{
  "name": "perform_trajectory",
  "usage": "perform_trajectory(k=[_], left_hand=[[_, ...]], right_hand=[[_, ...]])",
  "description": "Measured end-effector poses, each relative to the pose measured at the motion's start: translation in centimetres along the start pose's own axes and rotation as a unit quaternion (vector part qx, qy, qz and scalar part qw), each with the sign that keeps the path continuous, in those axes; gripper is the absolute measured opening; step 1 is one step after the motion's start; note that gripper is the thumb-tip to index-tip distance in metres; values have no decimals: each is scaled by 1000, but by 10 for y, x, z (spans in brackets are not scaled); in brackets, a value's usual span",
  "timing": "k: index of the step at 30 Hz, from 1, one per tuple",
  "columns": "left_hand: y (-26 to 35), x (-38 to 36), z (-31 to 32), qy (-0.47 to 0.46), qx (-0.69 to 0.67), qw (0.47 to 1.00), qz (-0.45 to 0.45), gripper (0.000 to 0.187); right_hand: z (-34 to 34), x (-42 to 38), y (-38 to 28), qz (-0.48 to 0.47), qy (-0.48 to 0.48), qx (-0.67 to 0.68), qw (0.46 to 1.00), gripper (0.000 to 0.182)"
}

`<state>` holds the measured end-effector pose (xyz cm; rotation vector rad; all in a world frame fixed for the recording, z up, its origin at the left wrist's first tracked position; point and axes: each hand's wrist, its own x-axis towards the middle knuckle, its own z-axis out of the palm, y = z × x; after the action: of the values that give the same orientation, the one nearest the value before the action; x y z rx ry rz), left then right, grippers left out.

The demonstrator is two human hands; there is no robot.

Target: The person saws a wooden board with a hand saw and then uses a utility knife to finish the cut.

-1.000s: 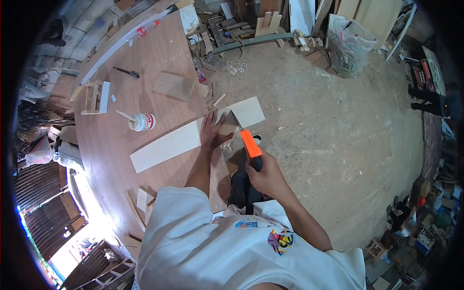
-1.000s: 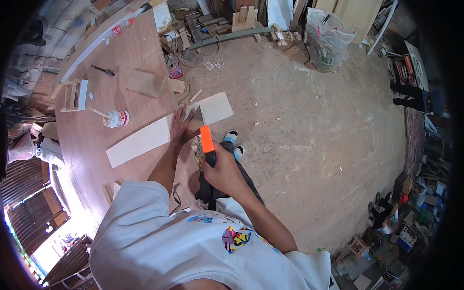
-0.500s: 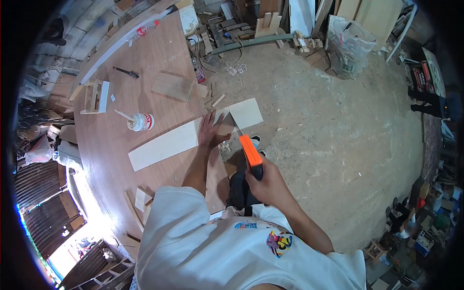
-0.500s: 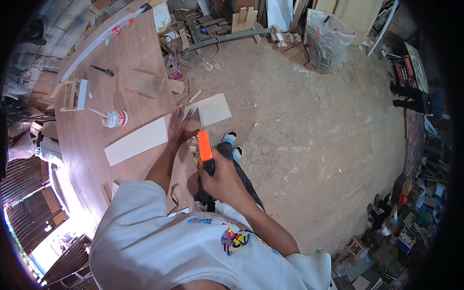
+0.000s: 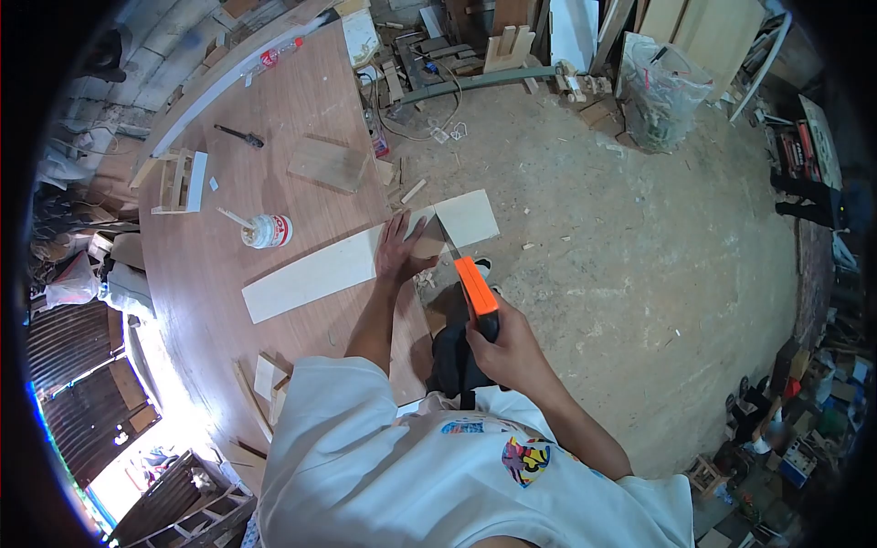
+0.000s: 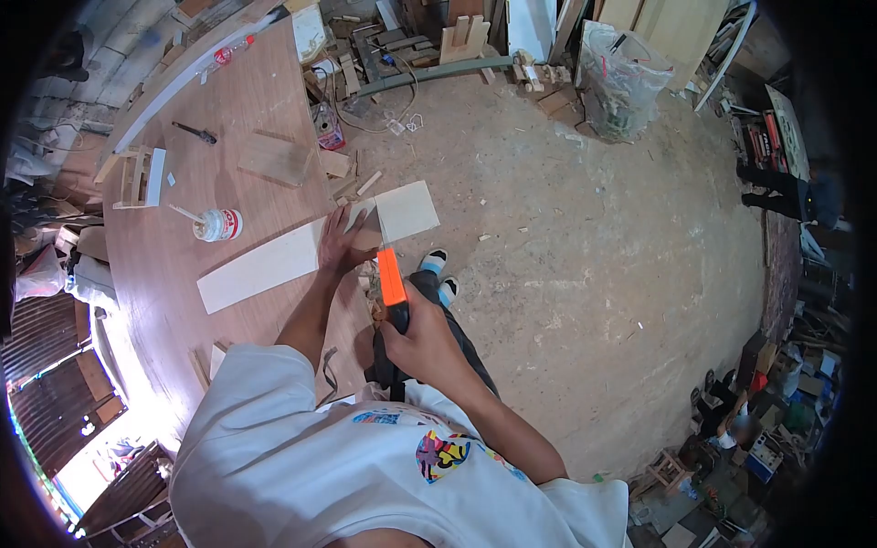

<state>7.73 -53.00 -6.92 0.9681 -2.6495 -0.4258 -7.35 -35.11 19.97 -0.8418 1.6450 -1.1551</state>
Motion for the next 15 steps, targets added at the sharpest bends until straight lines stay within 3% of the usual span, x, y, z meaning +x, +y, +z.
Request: perform_trajectory(k=[1, 3, 4, 6, 9, 13, 15], left_hand=[[1, 0, 0, 13, -3, 1000, 1, 93], [1, -1, 1, 24, -5, 1000, 5, 94], [-1, -3, 5, 29, -9, 1000, 7, 94], [-4, 0, 2, 36, -8, 999, 10, 94], [-4, 2, 1, 19, -27, 999, 10, 94], [-2, 1, -1, 7, -10, 1000, 15, 91], [0, -1, -3, -25, 5, 1000, -2, 90]], right_hand=[[3, 9, 8, 0, -1, 0, 1000, 11], [15, 38, 33, 114, -26, -28, 993, 12], [20, 48, 47, 111, -26, -28, 993, 12], [30, 63, 57, 3, 4, -47, 999, 12], [18, 47, 38, 75, -7, -45, 996, 12], [5, 3, -4, 20, 7, -36, 999, 12], [-1, -6, -4, 49, -16, 25, 998, 12]])
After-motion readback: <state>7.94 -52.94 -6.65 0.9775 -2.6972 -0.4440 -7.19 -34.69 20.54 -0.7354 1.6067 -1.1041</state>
